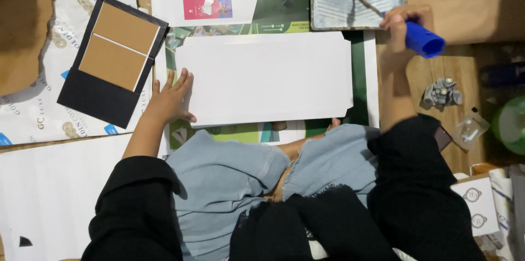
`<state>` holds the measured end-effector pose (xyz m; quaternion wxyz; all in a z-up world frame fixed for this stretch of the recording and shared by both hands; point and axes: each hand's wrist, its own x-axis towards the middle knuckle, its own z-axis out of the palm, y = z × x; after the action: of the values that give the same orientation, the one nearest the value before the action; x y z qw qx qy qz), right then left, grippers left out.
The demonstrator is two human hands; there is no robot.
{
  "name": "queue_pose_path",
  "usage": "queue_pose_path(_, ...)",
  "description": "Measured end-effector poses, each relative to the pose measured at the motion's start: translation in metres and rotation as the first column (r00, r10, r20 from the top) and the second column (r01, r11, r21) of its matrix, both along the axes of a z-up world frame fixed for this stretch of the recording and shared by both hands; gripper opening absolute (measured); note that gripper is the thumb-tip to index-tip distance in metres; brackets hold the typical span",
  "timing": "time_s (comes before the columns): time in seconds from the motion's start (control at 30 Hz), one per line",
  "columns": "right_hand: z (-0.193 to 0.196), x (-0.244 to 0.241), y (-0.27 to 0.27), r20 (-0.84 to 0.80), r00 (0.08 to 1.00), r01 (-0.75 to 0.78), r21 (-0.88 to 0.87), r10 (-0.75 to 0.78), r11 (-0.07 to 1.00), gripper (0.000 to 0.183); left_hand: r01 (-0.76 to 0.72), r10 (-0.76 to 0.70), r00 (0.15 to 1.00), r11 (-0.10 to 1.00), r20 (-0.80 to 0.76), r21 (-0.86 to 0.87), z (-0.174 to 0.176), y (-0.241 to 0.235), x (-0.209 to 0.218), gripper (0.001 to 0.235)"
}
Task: The person sits on the floor and uses a blue-handled roller to apply a white substance to a rectangular white sheet. They repeatedly roll the tool on the sheet, lift it to check the surface, and place it back down to continue applying the substance.
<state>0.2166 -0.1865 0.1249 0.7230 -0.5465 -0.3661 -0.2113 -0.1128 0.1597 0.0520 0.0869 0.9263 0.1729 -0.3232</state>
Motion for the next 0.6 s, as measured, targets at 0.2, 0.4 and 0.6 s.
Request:
queue_pose_path(0.2,0.023,-0.048,0.004,0.06,0.997,0.059,-0.171,-0.05,0.984,0.015,0.03,-0.025,0.995,0.998,0.092,-0.056,-0.012,0.012,-0.006,0.126)
queue_pose_path(0.4,0.021,-0.019,0.009,-0.171,0.985,-0.021,-0.276,-0.027,0.961,0.012,0.058,-0.054,0.994,0.997,0.092,-0.043,-0.002,0.009,-0.011,0.113)
queue_pose_path(0.6,0.041,0.023,-0.068,-0.58,0.812,0.322,0.357,-0.062,0.877,0.018,0.035,-0.02,0.981,0.997,0.195,-0.072,-0.014,0.021,-0.021,0.103)
